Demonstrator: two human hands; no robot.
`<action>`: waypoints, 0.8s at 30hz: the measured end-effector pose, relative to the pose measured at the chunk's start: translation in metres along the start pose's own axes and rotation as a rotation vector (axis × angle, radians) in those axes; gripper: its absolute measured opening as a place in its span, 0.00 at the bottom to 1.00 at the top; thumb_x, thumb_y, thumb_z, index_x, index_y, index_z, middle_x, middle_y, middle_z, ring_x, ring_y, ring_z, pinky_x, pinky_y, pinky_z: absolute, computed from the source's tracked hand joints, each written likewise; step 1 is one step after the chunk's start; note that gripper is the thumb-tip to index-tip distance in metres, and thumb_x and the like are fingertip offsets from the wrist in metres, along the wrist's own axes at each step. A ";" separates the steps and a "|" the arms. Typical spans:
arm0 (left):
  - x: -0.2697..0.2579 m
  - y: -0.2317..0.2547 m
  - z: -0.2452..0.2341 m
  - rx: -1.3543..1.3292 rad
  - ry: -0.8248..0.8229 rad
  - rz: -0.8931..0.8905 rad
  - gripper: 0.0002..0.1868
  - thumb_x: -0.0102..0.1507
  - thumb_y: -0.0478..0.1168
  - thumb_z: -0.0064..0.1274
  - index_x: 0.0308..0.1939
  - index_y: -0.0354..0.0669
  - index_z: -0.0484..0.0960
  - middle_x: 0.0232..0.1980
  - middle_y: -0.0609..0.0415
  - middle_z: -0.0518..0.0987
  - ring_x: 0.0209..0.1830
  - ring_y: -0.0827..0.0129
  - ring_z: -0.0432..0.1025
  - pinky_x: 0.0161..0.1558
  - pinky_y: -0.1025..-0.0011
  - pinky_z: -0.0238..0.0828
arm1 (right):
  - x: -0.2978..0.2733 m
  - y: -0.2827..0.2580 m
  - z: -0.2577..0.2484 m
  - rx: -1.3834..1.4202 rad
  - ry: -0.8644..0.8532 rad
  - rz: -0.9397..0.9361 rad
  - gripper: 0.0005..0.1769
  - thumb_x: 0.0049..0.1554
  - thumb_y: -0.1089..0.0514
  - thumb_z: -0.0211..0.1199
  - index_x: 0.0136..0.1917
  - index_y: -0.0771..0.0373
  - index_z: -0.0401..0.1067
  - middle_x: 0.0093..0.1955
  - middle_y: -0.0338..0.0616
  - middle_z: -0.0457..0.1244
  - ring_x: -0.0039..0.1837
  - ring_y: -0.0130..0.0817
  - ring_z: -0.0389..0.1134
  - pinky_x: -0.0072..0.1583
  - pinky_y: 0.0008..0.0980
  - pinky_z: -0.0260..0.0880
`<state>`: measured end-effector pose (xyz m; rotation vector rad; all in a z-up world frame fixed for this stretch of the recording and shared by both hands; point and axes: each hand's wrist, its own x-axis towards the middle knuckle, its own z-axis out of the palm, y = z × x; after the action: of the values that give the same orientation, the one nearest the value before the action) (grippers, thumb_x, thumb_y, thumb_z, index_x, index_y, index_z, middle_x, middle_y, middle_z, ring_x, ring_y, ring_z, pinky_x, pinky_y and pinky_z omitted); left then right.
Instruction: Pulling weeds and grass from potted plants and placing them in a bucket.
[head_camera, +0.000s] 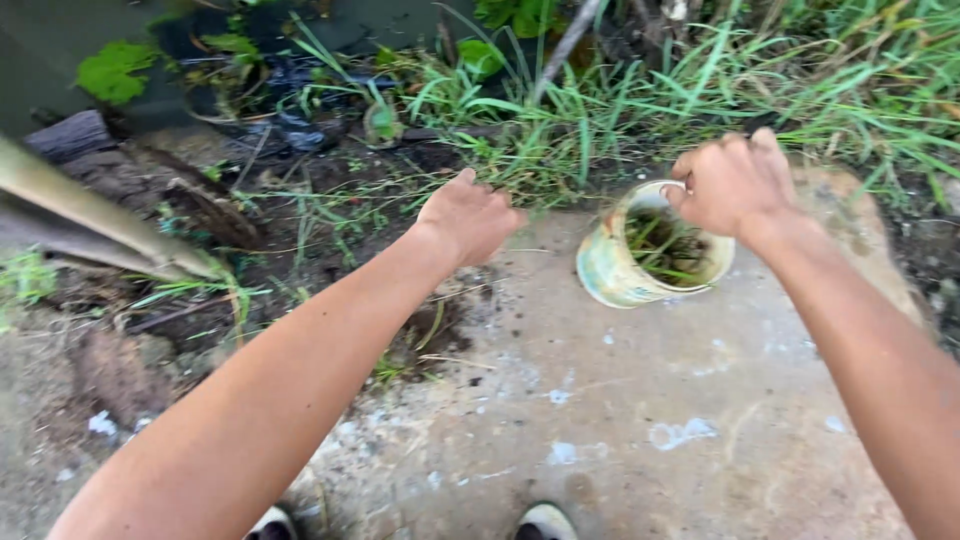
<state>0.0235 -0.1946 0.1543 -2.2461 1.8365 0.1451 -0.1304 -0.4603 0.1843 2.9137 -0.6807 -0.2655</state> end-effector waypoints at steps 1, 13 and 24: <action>-0.014 -0.009 0.000 0.001 -0.005 -0.012 0.17 0.61 0.39 0.54 0.55 0.52 0.80 0.55 0.51 0.79 0.55 0.59 0.75 0.58 0.55 0.63 | 0.003 -0.018 -0.009 0.003 0.003 -0.012 0.16 0.57 0.39 0.65 0.55 0.44 0.82 0.46 0.41 0.74 0.56 0.40 0.71 0.67 0.46 0.57; -0.135 -0.086 0.109 -0.107 -0.235 -0.188 0.08 0.61 0.40 0.55 0.42 0.45 0.85 0.48 0.48 0.84 0.51 0.57 0.78 0.64 0.53 0.62 | 0.021 -0.285 -0.024 -0.202 -0.165 -0.481 0.16 0.60 0.42 0.64 0.40 0.53 0.80 0.32 0.42 0.67 0.40 0.31 0.63 0.59 0.39 0.57; -0.130 -0.071 0.235 -0.330 -0.281 -0.291 0.10 0.68 0.42 0.48 0.42 0.44 0.84 0.50 0.49 0.81 0.52 0.65 0.73 0.62 0.58 0.60 | 0.033 -0.355 0.152 0.079 -0.379 -0.576 0.06 0.60 0.60 0.63 0.44 0.56 0.81 0.32 0.40 0.67 0.39 0.33 0.63 0.59 0.39 0.58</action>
<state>0.0825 -0.0007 -0.0354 -2.5204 1.4082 0.7170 0.0191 -0.1744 -0.0304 3.0952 0.1426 -0.8808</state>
